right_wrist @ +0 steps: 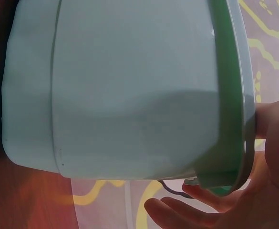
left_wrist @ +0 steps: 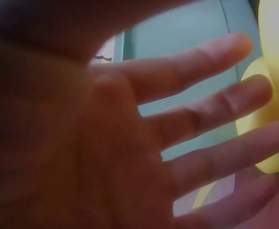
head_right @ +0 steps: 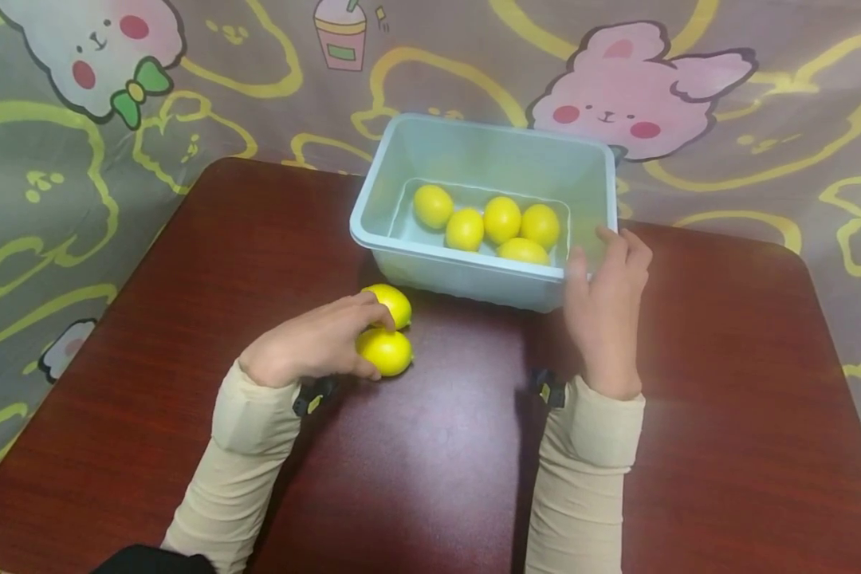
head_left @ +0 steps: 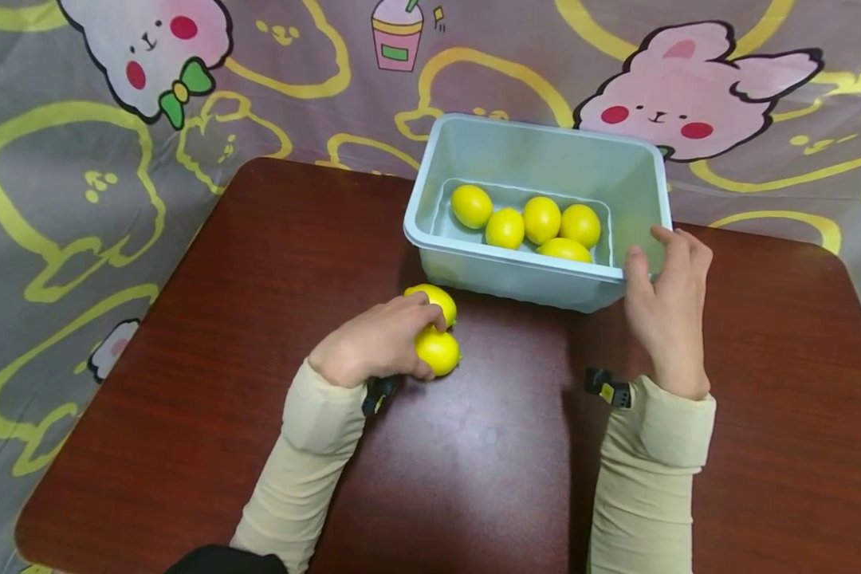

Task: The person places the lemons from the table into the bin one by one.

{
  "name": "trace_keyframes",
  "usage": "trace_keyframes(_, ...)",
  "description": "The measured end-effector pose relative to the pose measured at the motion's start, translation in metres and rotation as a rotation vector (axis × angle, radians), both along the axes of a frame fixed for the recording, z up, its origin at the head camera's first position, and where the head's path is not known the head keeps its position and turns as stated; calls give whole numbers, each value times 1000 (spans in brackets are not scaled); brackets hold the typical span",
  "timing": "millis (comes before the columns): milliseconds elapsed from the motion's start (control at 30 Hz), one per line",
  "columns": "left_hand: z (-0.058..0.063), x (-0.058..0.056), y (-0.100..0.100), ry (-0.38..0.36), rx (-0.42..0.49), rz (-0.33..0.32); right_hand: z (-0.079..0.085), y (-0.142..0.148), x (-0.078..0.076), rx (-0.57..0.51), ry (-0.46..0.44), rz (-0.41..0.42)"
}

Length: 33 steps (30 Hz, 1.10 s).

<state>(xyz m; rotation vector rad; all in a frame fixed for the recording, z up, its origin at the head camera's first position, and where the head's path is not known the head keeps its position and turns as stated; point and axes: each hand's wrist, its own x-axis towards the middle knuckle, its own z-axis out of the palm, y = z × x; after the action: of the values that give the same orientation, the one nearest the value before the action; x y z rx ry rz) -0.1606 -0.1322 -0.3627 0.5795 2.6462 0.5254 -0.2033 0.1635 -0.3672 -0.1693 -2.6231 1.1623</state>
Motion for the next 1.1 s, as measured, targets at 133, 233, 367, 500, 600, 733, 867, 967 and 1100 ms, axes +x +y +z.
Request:
trace_keyframes(133, -2, 0, 4, -15, -6, -15, -1, 2, 0, -4, 10, 2)
trace_keyframes(233, -4, 0, 7, -17, -2, -26, -1, 3, -1, -2, 17, 6)
trace_keyframes(367, -6, 1, 13, -20, -21, -52, -1, 2, -2, -2, 19, 8)
trace_keyframes(500, -7, 3, 20, -13, -54, -68, 0, 2, -1, -2, 14, 8)
trace_keyframes(600, -9, 4, 25, 1, -56, -81, 1, 2, -1, -3, 7, 8)
trace_keyframes(733, -13, 6, 31, 43, -40, -116, 0, 2, -1, -5, 1, 9)
trace_keyframes(867, -16, 7, 36, 74, -33, -138, 0, 3, -2, -7, 3, 11)
trace_keyframes(967, -18, 7, 37, 83, -40, -140, -1, 3, -2, -7, 4, 11)
trace_keyframes(1100, -20, 7, 39, 97, -43, -131, 0, 3, -2, -1, 7, 11)
